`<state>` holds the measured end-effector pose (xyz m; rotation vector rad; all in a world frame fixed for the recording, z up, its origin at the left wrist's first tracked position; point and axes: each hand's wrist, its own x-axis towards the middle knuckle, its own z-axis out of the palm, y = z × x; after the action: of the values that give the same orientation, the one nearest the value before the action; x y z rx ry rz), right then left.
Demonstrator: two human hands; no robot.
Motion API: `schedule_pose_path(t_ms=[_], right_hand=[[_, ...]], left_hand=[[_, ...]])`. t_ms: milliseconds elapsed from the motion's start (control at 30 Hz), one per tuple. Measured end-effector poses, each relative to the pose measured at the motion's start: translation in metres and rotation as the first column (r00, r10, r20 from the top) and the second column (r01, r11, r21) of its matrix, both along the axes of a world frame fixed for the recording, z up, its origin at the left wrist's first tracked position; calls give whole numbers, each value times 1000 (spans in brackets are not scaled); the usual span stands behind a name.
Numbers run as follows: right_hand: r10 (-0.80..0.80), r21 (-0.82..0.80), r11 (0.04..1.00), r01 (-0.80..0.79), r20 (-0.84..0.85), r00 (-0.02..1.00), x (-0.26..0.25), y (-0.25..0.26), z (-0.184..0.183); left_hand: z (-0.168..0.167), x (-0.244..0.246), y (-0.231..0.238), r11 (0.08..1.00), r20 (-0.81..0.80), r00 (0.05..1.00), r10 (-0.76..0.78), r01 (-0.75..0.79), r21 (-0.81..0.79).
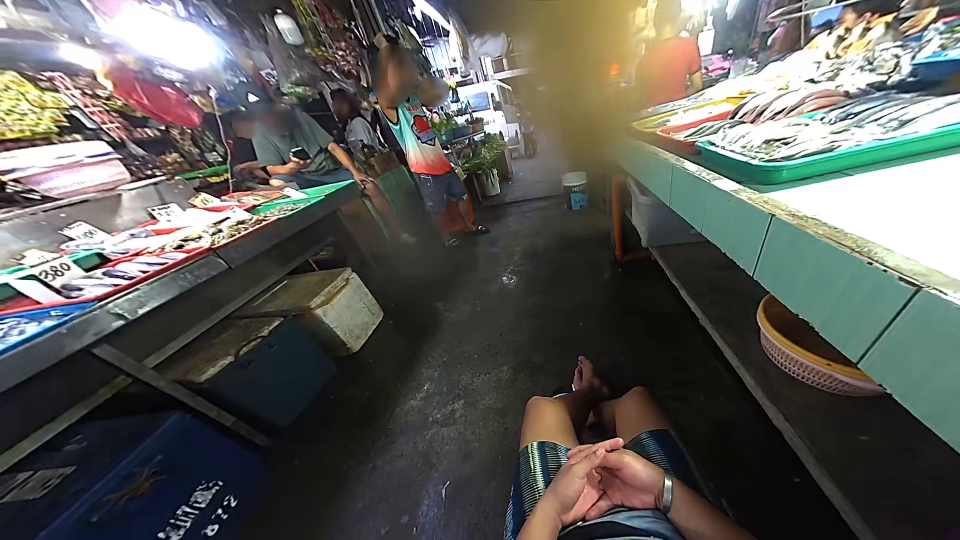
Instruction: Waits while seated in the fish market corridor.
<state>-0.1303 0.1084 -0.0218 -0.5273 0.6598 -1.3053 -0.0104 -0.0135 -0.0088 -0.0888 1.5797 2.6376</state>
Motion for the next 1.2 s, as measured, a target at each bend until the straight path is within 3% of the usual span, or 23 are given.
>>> schedule_pose_path(t_ms=[1200], right_hand=[[0,6,1000,0,-2,1000,0,2,6]], left_hand=[[-5,-1,-1,1000,7,1000,1,-1,8]])
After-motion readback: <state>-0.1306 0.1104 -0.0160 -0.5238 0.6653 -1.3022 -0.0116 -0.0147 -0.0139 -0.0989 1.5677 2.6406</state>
